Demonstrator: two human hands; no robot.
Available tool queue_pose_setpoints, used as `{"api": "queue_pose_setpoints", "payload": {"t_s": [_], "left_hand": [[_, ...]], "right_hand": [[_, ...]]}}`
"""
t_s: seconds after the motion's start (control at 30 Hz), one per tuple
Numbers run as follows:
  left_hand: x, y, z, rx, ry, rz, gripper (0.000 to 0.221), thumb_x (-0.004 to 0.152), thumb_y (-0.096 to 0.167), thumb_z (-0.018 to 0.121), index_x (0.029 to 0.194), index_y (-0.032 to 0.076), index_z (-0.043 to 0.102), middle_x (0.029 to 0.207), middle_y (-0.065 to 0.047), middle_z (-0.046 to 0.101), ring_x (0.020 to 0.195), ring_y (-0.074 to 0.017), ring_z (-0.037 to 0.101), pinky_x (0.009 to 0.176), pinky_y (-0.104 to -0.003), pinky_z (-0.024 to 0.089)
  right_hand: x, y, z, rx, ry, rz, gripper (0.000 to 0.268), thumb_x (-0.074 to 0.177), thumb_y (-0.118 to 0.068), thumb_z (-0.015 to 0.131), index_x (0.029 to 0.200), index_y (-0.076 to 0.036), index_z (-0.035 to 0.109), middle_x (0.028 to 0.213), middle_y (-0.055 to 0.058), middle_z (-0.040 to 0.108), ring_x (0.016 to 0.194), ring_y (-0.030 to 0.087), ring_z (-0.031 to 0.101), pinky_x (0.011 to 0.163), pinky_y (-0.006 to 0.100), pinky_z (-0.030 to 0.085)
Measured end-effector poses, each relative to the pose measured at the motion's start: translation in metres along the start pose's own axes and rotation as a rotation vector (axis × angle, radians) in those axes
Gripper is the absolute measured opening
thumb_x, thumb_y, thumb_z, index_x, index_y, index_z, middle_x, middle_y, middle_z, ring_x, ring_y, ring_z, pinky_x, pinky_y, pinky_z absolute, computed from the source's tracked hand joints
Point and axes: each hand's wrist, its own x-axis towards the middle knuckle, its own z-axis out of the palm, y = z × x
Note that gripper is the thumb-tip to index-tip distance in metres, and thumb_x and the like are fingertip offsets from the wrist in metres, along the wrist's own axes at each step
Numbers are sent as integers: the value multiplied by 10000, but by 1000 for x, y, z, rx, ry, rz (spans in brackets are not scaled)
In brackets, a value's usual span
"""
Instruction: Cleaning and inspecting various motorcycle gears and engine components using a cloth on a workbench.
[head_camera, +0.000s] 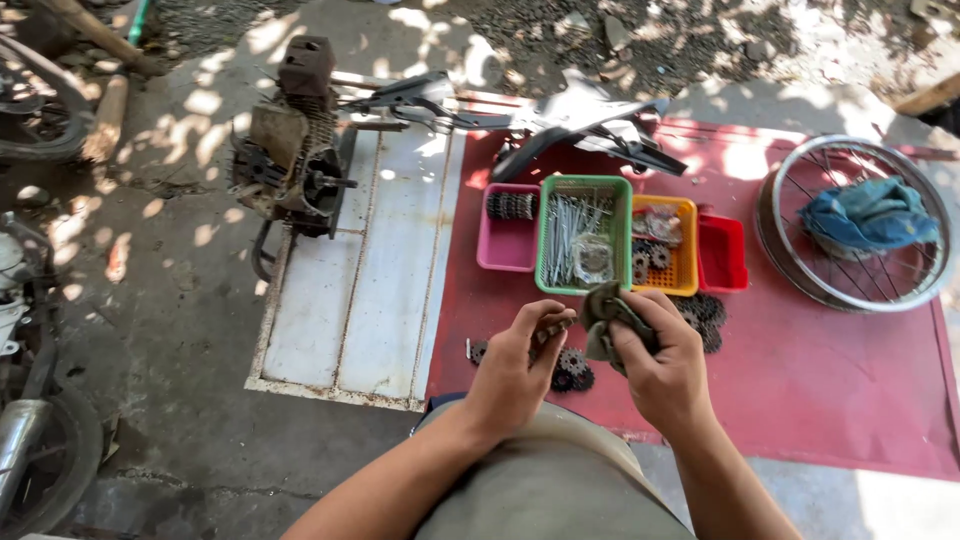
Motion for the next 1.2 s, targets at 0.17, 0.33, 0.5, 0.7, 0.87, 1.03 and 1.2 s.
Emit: {"api": "queue_pose_setpoints", "payload": {"t_s": [0.17, 0.33, 0.5, 0.7, 0.87, 1.03, 1.2], "left_hand": [[-4, -10, -4, 163, -38, 137, 95, 975, 115, 701, 1068, 130, 686, 803, -61, 716, 771, -242, 747, 655, -338, 602], [-8, -6, -9, 318, -88, 262, 85, 971, 150, 703, 894, 150, 667, 656, -17, 615, 638, -229, 680, 563, -318, 542], [-11, -13, -9, 760, -147, 676, 52, 961, 110, 664, 1009, 120, 684, 970, -78, 753, 844, -248, 757, 678, -314, 593], [-10, 9, -13, 652, -28, 546, 126, 927, 114, 722, 1051, 97, 707, 985, -85, 775, 867, -265, 772, 691, -337, 616], [-11, 20, -23, 694, -112, 560, 42, 915, 104, 707, 931, 106, 668, 842, -71, 722, 761, -259, 744, 621, -318, 584], [-14, 9, -23, 890, -120, 633, 84, 886, 128, 706, 848, 135, 631, 767, -41, 678, 701, -229, 710, 590, -292, 556], [-12, 2, -21, 795, -118, 523, 102, 902, 143, 727, 998, 125, 696, 908, -42, 726, 781, -228, 744, 650, -297, 576]], "right_hand": [[-5, -20, -1, -84, -125, -33, 203, 897, -138, 718, 1085, -122, 794, 964, 66, 710, 839, 236, 686, 770, 381, 546], [-7, -28, -8, -242, -211, -14, 147, 933, -206, 682, 1027, -119, 754, 946, 78, 682, 791, 329, 677, 719, 422, 549], [-3, -1, -3, -14, -268, 250, 259, 973, -239, 668, 787, -67, 721, 555, 100, 613, 516, 193, 588, 490, 334, 548], [-5, -29, -19, 102, -55, 204, 104, 970, -153, 678, 929, -91, 751, 500, 91, 590, 430, 145, 605, 427, 276, 523], [-17, -28, -12, -110, -239, -71, 120, 859, -125, 749, 971, -85, 764, 862, 124, 657, 726, 302, 666, 687, 408, 558], [-10, -26, -8, -160, -321, -46, 98, 876, -167, 738, 871, -77, 700, 793, 85, 623, 678, 279, 633, 657, 378, 531], [-5, -4, 4, 89, -165, 231, 139, 916, -155, 656, 880, -89, 773, 598, 25, 609, 563, 121, 528, 493, 313, 484]]}}
